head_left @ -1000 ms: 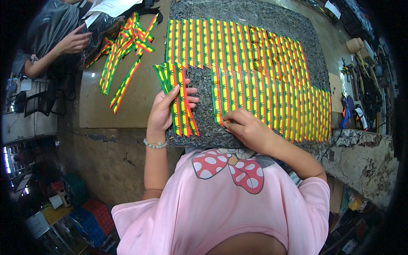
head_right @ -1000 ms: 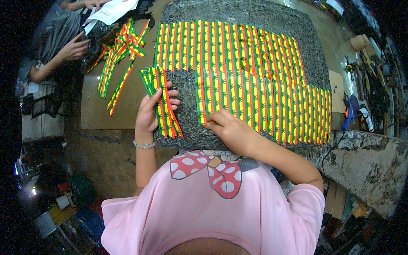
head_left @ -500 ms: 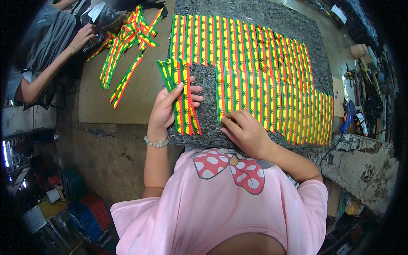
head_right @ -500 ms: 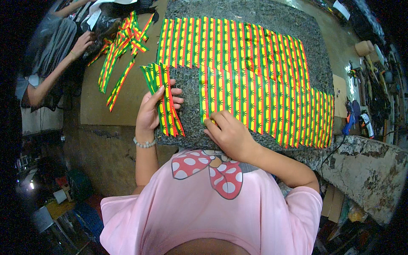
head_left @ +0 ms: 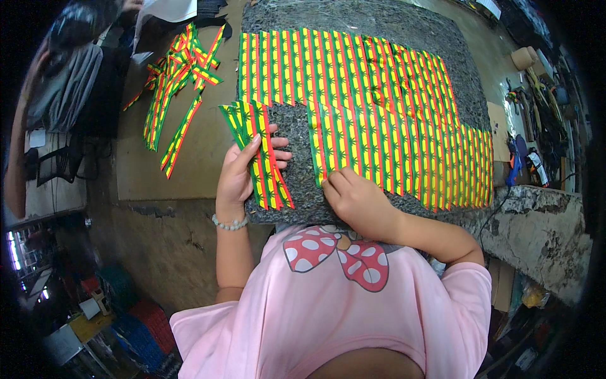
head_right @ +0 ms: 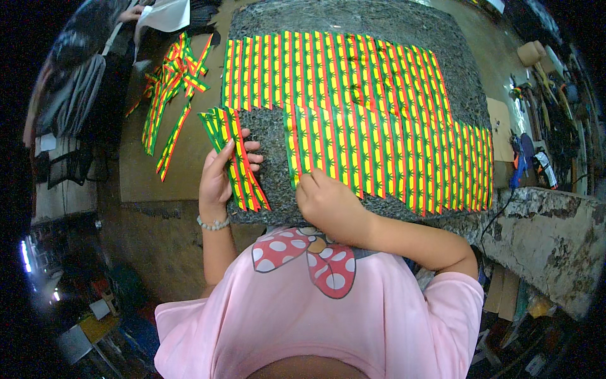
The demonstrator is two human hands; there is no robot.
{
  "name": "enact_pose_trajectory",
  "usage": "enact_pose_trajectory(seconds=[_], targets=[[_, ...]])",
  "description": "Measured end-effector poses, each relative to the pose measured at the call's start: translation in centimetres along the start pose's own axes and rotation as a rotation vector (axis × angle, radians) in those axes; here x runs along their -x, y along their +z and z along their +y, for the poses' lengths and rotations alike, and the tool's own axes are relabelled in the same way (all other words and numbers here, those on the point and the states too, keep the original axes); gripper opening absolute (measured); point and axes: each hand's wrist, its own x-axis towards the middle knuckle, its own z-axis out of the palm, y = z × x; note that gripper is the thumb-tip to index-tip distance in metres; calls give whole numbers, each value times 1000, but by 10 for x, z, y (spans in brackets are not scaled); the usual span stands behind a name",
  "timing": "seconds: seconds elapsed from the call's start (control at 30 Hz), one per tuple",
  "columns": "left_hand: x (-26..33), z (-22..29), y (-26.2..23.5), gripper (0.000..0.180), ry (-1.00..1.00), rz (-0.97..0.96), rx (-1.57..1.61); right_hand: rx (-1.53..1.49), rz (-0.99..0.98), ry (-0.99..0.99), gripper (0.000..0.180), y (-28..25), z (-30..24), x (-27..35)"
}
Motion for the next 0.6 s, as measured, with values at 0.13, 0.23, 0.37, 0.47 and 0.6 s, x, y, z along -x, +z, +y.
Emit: enact_pose_trajectory(seconds=[0.13,0.23,0.37,0.47,0.6], targets=[[-1,1,-1,42,1,-23,-8,-94,51,-32,23,-1,8,-1],[-1,1,-2,41,0,-19,-6,-377,201,-5,12,0,27,-9],[0,1,-2,41,0,-16,-8,-910,0,300,18,-8,61,-21],[-1,1,-2,41,-2,-25,5,-1214,-108,476,20,-18,88,-32],[-1,0,-2,41,3,-34,9,-1263,-53,589,22,-26,104,-38]])
